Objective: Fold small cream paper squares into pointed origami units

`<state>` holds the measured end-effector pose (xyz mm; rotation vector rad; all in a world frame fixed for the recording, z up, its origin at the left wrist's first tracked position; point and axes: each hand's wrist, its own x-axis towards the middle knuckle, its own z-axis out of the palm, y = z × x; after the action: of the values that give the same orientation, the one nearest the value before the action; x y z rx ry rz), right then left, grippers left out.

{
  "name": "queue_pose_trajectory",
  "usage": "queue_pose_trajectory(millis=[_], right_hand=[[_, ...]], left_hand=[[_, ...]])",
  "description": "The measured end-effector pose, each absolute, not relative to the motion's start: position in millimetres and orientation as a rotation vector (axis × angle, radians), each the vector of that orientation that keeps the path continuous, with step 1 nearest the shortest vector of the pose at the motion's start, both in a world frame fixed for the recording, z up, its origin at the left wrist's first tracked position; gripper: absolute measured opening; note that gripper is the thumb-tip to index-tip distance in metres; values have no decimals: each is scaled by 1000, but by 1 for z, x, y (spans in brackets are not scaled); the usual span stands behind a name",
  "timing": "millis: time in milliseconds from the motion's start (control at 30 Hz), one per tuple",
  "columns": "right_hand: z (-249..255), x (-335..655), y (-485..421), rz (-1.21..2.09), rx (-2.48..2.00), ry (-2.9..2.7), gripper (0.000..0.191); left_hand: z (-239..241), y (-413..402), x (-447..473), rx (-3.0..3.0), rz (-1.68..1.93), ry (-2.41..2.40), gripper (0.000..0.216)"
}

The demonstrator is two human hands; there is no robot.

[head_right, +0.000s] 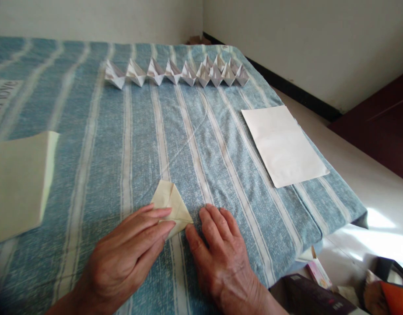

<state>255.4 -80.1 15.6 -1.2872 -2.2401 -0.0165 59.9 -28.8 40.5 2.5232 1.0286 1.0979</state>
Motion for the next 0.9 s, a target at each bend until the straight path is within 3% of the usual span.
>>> queue_pose_trajectory(millis=[900], right_hand=[[16,256,-82,-31,-1304,-2239,31]], left_hand=[[41,-30,61,2483,999,1036,15]])
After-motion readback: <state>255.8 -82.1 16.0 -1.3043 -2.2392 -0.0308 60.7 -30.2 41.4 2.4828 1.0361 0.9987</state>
